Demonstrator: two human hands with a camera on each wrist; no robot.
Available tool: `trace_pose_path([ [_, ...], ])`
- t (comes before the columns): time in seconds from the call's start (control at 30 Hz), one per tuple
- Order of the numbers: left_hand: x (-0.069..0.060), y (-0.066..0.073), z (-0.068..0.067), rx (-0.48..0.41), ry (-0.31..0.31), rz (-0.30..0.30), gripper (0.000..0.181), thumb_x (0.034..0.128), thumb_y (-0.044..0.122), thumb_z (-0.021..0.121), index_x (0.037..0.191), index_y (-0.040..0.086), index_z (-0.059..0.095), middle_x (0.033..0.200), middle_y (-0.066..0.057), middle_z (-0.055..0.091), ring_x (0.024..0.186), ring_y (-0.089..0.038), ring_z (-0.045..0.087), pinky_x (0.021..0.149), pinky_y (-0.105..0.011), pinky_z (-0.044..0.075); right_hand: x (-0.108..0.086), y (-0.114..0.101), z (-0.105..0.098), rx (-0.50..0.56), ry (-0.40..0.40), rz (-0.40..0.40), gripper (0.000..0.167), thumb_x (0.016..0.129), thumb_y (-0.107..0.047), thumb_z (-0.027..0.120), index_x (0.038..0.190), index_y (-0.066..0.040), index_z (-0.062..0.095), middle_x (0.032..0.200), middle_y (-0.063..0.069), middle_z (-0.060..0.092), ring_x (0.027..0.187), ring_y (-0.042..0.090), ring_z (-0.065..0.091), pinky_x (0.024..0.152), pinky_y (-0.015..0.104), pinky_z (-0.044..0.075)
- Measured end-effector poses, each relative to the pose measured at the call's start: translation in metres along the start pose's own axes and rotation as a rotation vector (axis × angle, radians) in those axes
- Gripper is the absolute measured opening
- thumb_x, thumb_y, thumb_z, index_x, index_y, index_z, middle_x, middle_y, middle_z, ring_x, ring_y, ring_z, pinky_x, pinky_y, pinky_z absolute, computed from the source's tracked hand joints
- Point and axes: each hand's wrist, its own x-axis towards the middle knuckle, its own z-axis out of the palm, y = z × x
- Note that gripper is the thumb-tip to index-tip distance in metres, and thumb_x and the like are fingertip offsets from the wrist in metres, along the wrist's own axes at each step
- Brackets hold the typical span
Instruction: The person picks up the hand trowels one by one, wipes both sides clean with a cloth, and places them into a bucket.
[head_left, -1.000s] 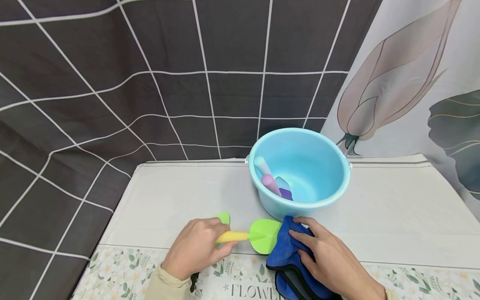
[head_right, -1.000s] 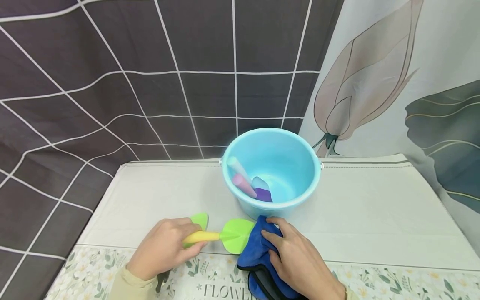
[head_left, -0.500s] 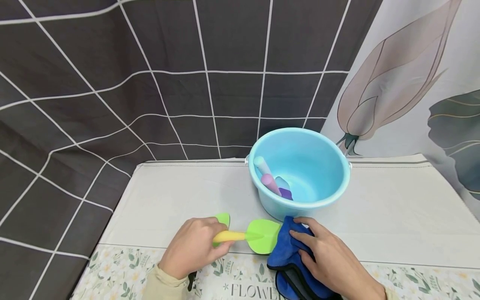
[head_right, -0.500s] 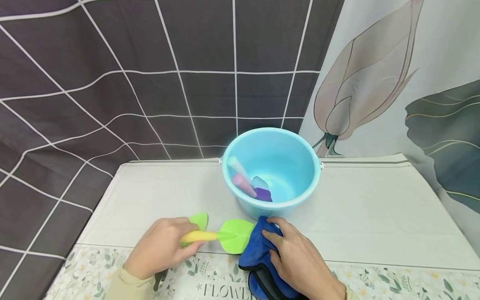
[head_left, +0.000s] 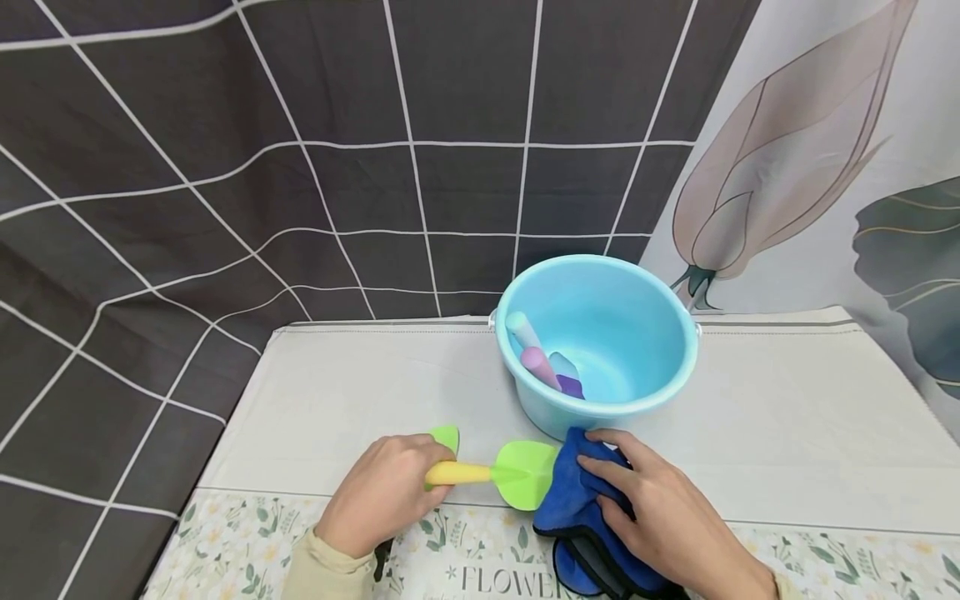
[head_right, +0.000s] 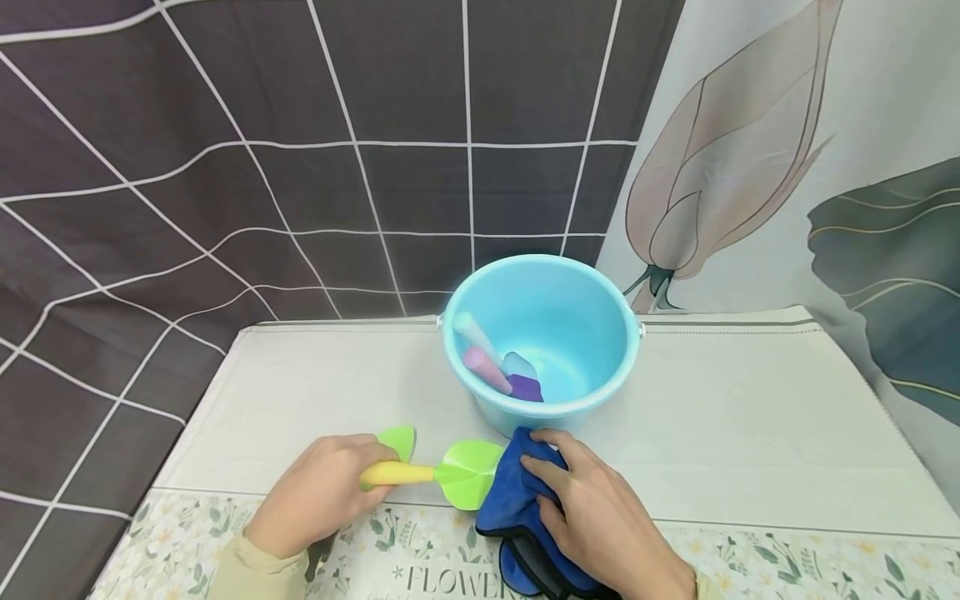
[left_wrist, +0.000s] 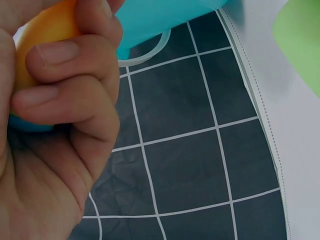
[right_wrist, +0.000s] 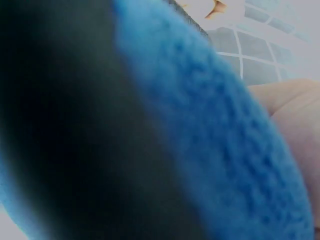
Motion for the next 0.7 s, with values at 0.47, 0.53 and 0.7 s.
trace_pose_path([
  [0.47, 0.0016, 0.0041, 0.0024, -0.036, -0.047, -0.008, 0.019, 0.0740, 0.010, 0.081, 0.091, 0.015, 0.072, 0.070, 0.013, 0.057, 0.054, 0.000, 0.042, 0.053, -0.019, 0.042, 0.0003, -0.0014, -0.0013, 0.031, 0.071, -0.066, 0.048, 0.073, -0.013, 0.087, 0.119, -0.012, 0.074, 0.135, 0.007, 0.056, 0.116, 0.022, 0.062, 0.082, 0.037, 0.058],
  [0.53, 0.0017, 0.0046, 0.0030, -0.033, -0.040, 0.001, 0.018, 0.0740, 0.011, 0.081, 0.090, 0.015, 0.073, 0.068, 0.014, 0.056, 0.053, 0.001, 0.042, 0.053, -0.019, 0.041, 0.0000, -0.0020, -0.0014, 0.032, 0.080, -0.080, 0.048, 0.073, -0.014, 0.087, 0.119, -0.012, 0.074, 0.136, 0.006, 0.055, 0.116, 0.022, 0.061, 0.081, 0.037, 0.058],
  [0.7, 0.0018, 0.0067, 0.0038, -0.018, -0.025, 0.011, 0.017, 0.0732, 0.013, 0.081, 0.088, 0.016, 0.073, 0.067, 0.015, 0.055, 0.052, 0.001, 0.041, 0.051, -0.019, 0.040, -0.0007, -0.0039, -0.0016, 0.050, 0.093, -0.120, 0.050, 0.073, -0.014, 0.086, 0.122, -0.014, 0.073, 0.139, 0.004, 0.053, 0.119, 0.021, 0.060, 0.082, 0.037, 0.058],
])
